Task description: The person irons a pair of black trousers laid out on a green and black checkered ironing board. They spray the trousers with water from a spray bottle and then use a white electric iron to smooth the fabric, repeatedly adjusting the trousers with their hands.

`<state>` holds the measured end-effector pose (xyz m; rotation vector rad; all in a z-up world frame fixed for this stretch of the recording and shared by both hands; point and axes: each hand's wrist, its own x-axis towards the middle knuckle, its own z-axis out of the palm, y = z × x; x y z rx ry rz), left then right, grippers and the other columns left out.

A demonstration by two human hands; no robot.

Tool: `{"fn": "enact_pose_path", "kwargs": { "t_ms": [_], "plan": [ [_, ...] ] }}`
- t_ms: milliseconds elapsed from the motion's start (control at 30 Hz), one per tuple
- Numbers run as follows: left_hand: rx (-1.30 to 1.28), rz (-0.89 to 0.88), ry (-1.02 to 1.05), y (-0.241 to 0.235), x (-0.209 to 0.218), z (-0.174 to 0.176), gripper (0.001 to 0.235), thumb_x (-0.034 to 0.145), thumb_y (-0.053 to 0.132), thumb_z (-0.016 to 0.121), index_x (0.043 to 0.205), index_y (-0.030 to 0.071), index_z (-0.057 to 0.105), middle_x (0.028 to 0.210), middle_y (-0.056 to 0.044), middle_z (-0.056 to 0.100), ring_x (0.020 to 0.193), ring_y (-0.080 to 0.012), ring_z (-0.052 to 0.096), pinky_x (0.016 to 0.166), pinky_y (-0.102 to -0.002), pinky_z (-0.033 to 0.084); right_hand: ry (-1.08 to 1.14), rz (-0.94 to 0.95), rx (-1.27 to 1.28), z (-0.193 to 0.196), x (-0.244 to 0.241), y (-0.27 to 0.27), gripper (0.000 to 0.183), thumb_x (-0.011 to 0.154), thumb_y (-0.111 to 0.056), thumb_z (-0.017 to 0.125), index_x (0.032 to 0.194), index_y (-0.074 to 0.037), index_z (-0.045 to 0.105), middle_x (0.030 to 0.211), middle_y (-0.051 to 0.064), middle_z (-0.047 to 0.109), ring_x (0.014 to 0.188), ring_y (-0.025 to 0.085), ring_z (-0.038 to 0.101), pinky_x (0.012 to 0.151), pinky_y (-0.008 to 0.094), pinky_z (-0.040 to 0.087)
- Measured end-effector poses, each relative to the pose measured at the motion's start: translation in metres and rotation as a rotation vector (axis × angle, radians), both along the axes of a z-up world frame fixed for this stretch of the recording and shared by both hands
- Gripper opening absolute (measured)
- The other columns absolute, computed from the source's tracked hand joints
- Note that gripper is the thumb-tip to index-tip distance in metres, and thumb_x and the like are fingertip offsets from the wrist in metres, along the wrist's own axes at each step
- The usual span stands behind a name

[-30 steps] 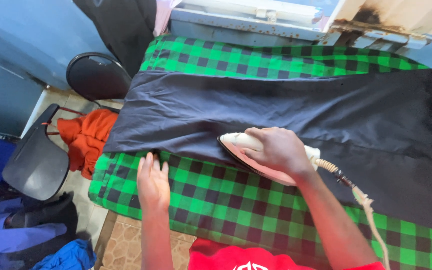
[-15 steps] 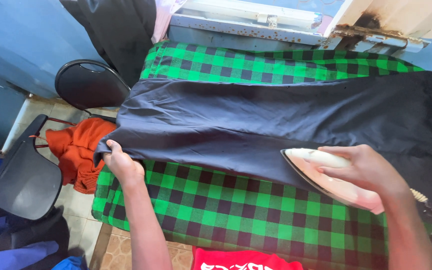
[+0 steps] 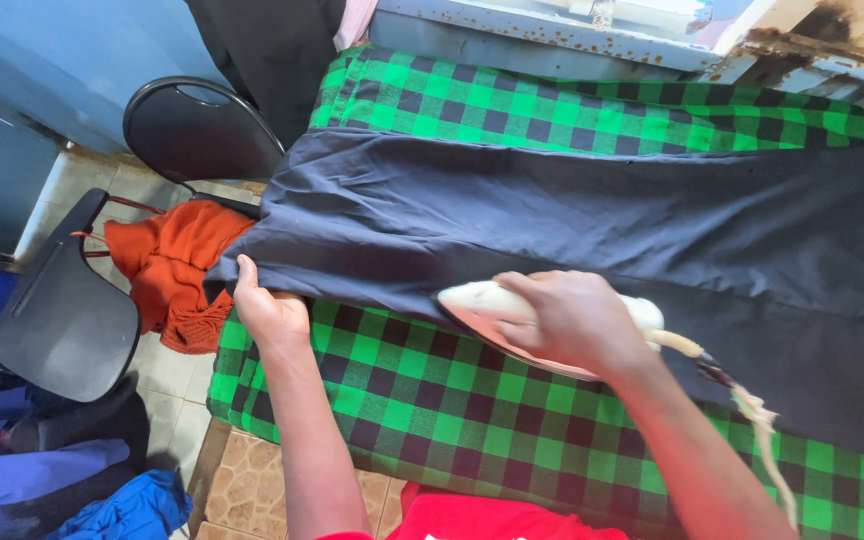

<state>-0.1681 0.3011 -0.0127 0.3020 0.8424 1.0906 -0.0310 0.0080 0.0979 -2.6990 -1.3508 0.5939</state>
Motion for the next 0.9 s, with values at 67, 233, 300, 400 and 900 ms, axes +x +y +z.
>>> {"fn": "enact_pose_path", "kwargs": {
  "t_ms": [67, 233, 300, 400, 900],
  "plan": [
    [-0.030, -0.008, -0.038, -0.001, 0.000, 0.006, 0.023, 0.089, 0.021, 0.061, 0.107, 0.008, 0.061, 0.104, -0.014, 0.067, 0.095, -0.0246, 0.067, 0.085, -0.042, 0.058, -0.030, 0.042, 0.043, -0.002, -0.010, 0.028, 0.042, 0.072, -0.049, 0.057, 0.107, -0.027, 0.054, 0.083, 0.005, 0.067, 0.074, 0.036, 0.067, 0.068, 0.046, 0.054],
    [-0.035, -0.017, -0.021, -0.005, 0.002, 0.015, 0.026, 0.087, 0.027, 0.063, 0.106, 0.010, 0.062, 0.102, -0.010, 0.067, 0.093, -0.0218, 0.068, 0.083, -0.039, 0.060, -0.107, 0.126, 0.268, -0.006, -0.032, 0.083, 0.039, 0.076, -0.051, 0.054, 0.091, -0.016, 0.052, 0.069, 0.009, 0.059, 0.061, 0.039, 0.065, 0.057, 0.046, 0.053],
    [-0.021, -0.020, -0.017, -0.005, 0.002, 0.013, 0.026, 0.086, 0.027, 0.064, 0.105, 0.009, 0.062, 0.101, -0.011, 0.068, 0.092, -0.0222, 0.068, 0.082, -0.039, 0.060, -0.175, 0.134, 0.340, -0.015, -0.035, 0.102, 0.037, 0.076, -0.049, 0.057, 0.088, -0.015, 0.051, 0.067, 0.009, 0.057, 0.058, 0.038, 0.064, 0.054, 0.045, 0.052],
    [0.016, -0.013, 0.002, -0.001, 0.004, -0.001, 0.027, 0.086, 0.026, 0.064, 0.106, 0.008, 0.062, 0.101, -0.012, 0.068, 0.090, -0.0225, 0.069, 0.081, -0.039, 0.061, -0.277, 0.134, 0.460, -0.026, -0.035, 0.127, 0.036, 0.076, -0.043, 0.059, 0.089, -0.010, 0.051, 0.064, 0.011, 0.053, 0.056, 0.039, 0.063, 0.051, 0.045, 0.051],
    [0.111, -0.087, -0.049, 0.028, -0.007, -0.038, 0.032, 0.091, 0.028, 0.051, 0.110, 0.006, 0.061, 0.109, -0.013, 0.069, 0.100, -0.0251, 0.069, 0.089, -0.042, 0.062, 0.043, -0.036, 0.295, -0.003, 0.000, 0.081, 0.034, 0.071, -0.046, 0.061, 0.095, -0.021, 0.061, 0.076, 0.015, 0.065, 0.080, 0.038, 0.067, 0.068, 0.047, 0.052]
  ]
}}
